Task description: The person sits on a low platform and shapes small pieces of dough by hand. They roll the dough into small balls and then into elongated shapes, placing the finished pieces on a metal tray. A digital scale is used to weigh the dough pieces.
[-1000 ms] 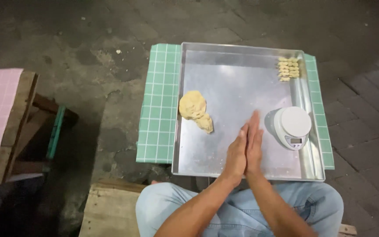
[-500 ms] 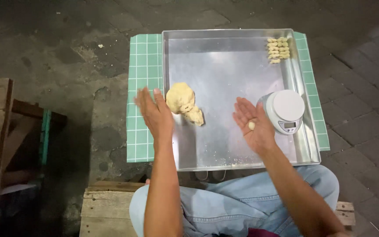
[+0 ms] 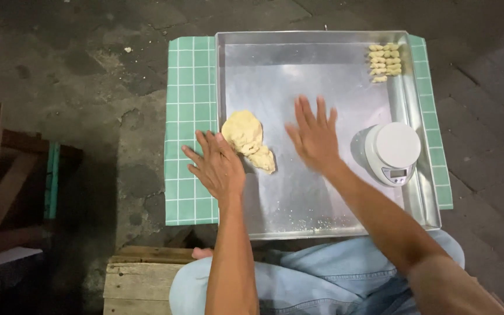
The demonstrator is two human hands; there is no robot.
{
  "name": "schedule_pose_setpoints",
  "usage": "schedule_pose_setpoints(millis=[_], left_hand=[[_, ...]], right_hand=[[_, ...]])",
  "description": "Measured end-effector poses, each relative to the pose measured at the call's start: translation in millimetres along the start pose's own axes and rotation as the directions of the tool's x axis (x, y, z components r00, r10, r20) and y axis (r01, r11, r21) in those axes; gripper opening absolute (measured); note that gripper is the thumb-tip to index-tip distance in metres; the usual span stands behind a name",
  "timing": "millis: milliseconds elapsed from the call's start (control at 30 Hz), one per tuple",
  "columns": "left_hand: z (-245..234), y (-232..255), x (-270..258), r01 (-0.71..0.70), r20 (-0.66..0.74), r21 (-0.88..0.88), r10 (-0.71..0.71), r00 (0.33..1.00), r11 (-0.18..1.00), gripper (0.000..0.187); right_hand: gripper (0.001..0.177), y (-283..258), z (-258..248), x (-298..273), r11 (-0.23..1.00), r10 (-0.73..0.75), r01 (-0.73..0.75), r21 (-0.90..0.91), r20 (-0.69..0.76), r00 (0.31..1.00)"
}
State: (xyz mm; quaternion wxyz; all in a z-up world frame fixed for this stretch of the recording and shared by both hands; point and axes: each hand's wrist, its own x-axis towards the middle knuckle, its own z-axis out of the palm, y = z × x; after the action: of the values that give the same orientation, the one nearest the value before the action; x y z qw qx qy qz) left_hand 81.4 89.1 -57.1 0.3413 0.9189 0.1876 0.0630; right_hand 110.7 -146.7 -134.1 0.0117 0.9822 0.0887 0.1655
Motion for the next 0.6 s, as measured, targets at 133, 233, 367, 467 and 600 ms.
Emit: schedule_pose_setpoints(millis=[133,233,367,467,600], left_hand=[[4,-3,-1,0.007,-0.011,-0.021,-0.007,1.0,1.0,0.075],[1,2,-1,0.014,-0.009,-0.039,-0.014,1.0,0.999,0.078],[1,1,-4,0.025,0.025,-0.018,-0.025,0.999,1.0,0.079],[6,-3,-1,0.001,-0.007,0.019,-0.001,1.0,1.0,0.071],[12,-11,1,-0.01,-0.051,0.047,0.012,0.999,0.999,0.07]], right_hand=[[0.07,-5,-14,17,0.959,0.187,-0.22,0.178,0.186,0.965],[0.068,-9,-28,-34,0.978,0.092,-0.121,0.172,0.168,0.981],[0.072,-10,-56,-115,0.962,-0.114,0.031,0.27,0.297,0.948],[0.069,-5,-45,-95,0.979,-0.181,0.167,0.12,0.119,0.976],[0.069,1,-7,-1,0.982,-0.187,0.186,-0.015,-0.088,0.978]])
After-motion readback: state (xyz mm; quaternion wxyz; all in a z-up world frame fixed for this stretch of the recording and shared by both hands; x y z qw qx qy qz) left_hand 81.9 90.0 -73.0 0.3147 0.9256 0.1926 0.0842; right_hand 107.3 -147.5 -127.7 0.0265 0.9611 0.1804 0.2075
